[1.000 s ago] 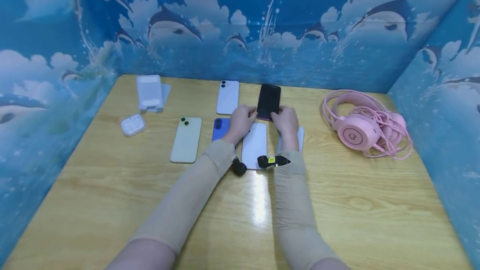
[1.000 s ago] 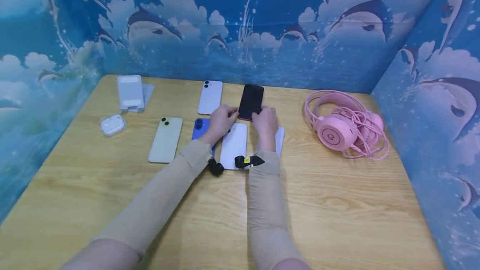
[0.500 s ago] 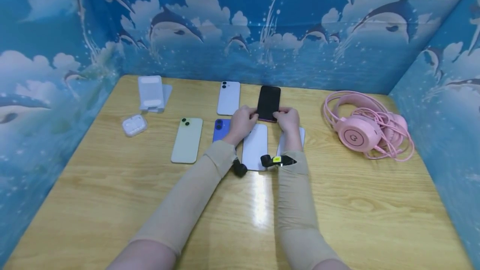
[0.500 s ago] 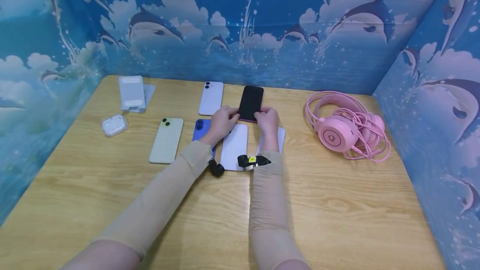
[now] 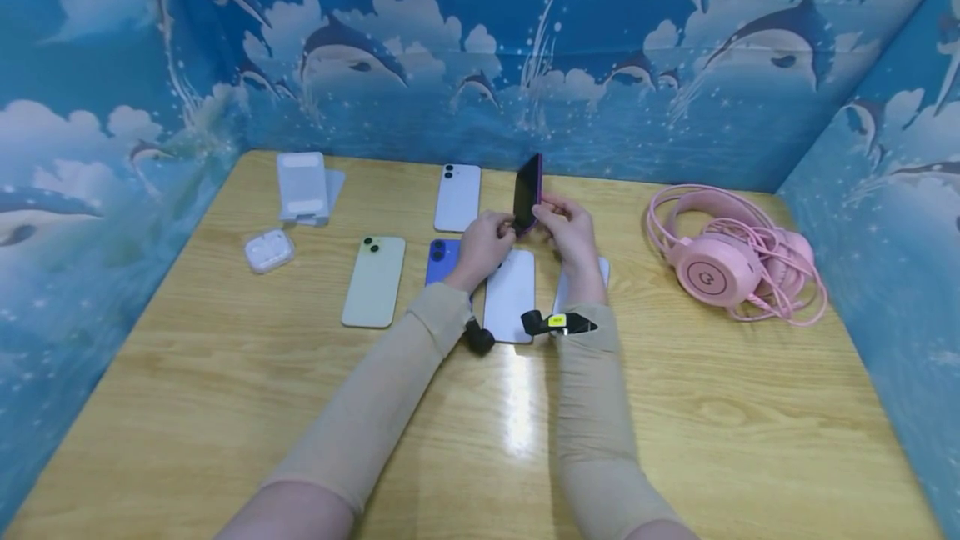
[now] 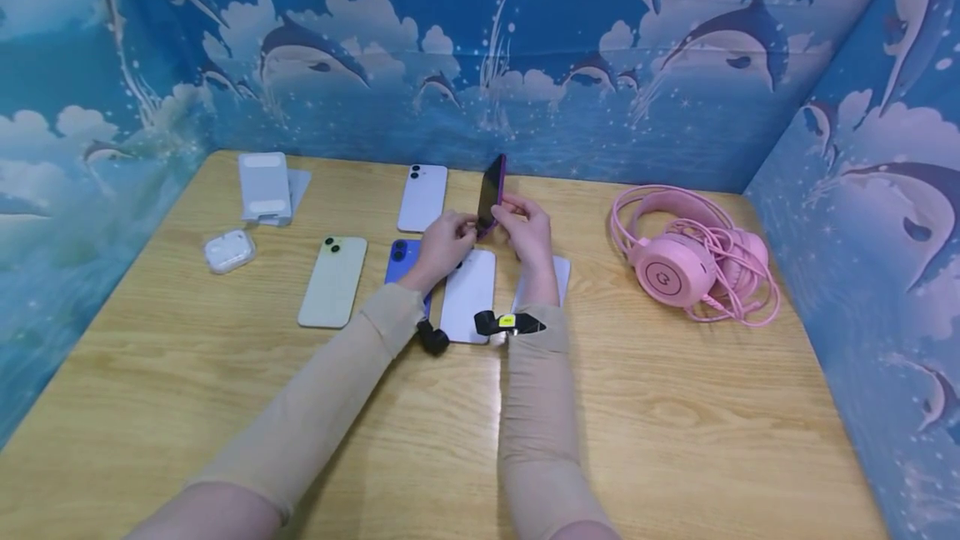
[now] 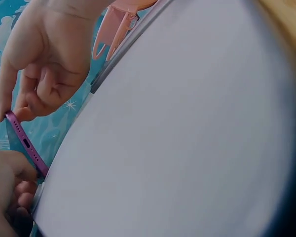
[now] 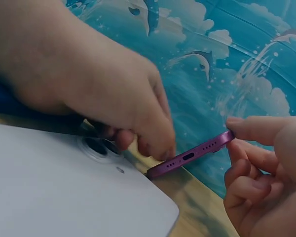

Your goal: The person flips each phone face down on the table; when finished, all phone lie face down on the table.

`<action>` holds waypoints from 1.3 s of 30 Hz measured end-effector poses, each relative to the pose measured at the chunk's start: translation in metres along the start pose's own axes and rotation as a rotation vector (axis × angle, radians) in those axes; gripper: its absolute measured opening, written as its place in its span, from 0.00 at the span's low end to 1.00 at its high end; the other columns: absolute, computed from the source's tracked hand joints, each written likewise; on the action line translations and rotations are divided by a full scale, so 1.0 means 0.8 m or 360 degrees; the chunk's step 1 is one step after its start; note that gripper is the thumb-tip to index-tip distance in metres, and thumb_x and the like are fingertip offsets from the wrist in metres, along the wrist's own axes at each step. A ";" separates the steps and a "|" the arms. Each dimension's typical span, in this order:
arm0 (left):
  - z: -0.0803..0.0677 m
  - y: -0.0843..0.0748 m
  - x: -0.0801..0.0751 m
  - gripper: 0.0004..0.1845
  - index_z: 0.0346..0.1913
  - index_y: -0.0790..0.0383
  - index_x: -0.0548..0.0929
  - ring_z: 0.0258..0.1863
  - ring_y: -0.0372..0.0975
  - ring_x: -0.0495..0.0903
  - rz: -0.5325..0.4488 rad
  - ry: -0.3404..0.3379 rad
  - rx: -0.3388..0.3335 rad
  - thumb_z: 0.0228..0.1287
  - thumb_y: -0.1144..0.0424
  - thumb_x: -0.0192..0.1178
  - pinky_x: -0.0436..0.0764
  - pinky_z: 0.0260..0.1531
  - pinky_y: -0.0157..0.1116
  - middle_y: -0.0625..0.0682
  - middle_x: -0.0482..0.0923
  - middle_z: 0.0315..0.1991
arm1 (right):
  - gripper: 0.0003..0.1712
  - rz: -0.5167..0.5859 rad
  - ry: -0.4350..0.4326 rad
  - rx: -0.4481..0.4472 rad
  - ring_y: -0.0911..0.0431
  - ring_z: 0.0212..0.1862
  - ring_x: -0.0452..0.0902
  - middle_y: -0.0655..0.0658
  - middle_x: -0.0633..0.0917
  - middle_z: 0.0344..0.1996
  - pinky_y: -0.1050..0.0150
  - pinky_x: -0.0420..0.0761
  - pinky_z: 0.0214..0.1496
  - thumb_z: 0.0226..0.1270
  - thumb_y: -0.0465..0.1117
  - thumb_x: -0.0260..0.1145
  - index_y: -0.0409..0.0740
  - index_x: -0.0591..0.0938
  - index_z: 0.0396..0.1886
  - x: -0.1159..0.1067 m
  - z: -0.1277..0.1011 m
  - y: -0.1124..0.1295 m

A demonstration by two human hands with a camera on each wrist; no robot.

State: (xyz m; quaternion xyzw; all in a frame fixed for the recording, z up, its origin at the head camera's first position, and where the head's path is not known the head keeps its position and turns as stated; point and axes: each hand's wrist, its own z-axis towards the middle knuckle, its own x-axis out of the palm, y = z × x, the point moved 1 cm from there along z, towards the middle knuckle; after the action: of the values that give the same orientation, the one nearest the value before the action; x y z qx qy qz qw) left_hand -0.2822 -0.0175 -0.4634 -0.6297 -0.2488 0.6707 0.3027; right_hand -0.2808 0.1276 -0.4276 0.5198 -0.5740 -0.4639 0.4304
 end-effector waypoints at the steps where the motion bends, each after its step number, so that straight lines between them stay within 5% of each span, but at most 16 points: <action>1: 0.000 0.000 0.000 0.17 0.52 0.57 0.79 0.30 0.36 0.70 -0.0058 -0.0016 0.0000 0.59 0.62 0.54 0.70 0.27 0.31 0.46 0.70 0.32 | 0.21 -0.0006 0.0018 -0.0004 0.59 0.24 0.68 0.50 0.75 0.36 0.69 0.65 0.21 0.56 0.43 0.67 0.48 0.78 0.52 0.002 0.000 0.000; 7: -0.004 0.000 -0.006 0.15 0.51 0.59 0.79 0.30 0.37 0.69 -0.0398 -0.0172 0.0083 0.63 0.61 0.53 0.70 0.27 0.31 0.48 0.71 0.32 | 0.21 -0.0050 0.0128 -0.0044 0.59 0.25 0.67 0.50 0.74 0.41 0.69 0.67 0.22 0.58 0.44 0.65 0.52 0.78 0.54 0.011 0.001 -0.002; 13: -0.005 0.001 -0.010 0.20 0.53 0.59 0.77 0.31 0.35 0.69 -0.0557 -0.0260 0.0110 0.66 0.50 0.48 0.71 0.27 0.30 0.47 0.70 0.33 | 0.21 -0.0143 0.0261 -0.0039 0.59 0.24 0.68 0.49 0.76 0.41 0.70 0.66 0.21 0.59 0.47 0.64 0.55 0.78 0.54 0.017 0.001 -0.007; 18: -0.007 0.002 -0.011 0.21 0.53 0.63 0.76 0.30 0.37 0.68 -0.0661 -0.0301 0.0108 0.65 0.51 0.50 0.70 0.26 0.30 0.50 0.69 0.34 | 0.23 -0.0313 0.0308 -0.0007 0.61 0.22 0.67 0.48 0.77 0.38 0.70 0.66 0.20 0.59 0.48 0.64 0.51 0.77 0.55 0.022 0.000 -0.010; 26: -0.004 0.007 -0.012 0.15 0.47 0.65 0.79 0.30 0.36 0.68 -0.0608 -0.0470 0.0016 0.60 0.60 0.53 0.72 0.26 0.29 0.50 0.69 0.32 | 0.30 -0.0604 0.0270 0.0198 0.61 0.23 0.66 0.48 0.75 0.33 0.70 0.67 0.21 0.61 0.48 0.62 0.44 0.69 0.61 0.023 -0.002 -0.010; 31: -0.003 0.007 -0.011 0.14 0.42 0.62 0.81 0.29 0.36 0.68 -0.0526 -0.0384 -0.0071 0.60 0.58 0.52 0.72 0.23 0.29 0.49 0.69 0.31 | 0.26 -0.0642 0.0260 0.0219 0.60 0.24 0.68 0.47 0.77 0.33 0.70 0.68 0.22 0.63 0.48 0.59 0.43 0.71 0.59 0.022 -0.003 -0.008; 39: -0.002 0.006 -0.008 0.15 0.33 0.61 0.81 0.28 0.37 0.68 -0.0288 -0.0191 -0.0065 0.62 0.53 0.50 0.70 0.25 0.30 0.49 0.70 0.29 | 0.25 -0.0795 0.0183 0.0216 0.60 0.21 0.69 0.47 0.77 0.28 0.70 0.68 0.21 0.65 0.47 0.57 0.40 0.70 0.58 0.014 -0.005 -0.004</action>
State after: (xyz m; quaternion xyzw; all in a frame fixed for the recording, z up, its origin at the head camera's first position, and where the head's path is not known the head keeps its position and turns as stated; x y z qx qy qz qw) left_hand -0.2810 -0.0253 -0.4624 -0.5693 -0.3360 0.6720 0.3338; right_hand -0.2776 0.1162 -0.4296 0.6986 -0.4323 -0.4857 0.2986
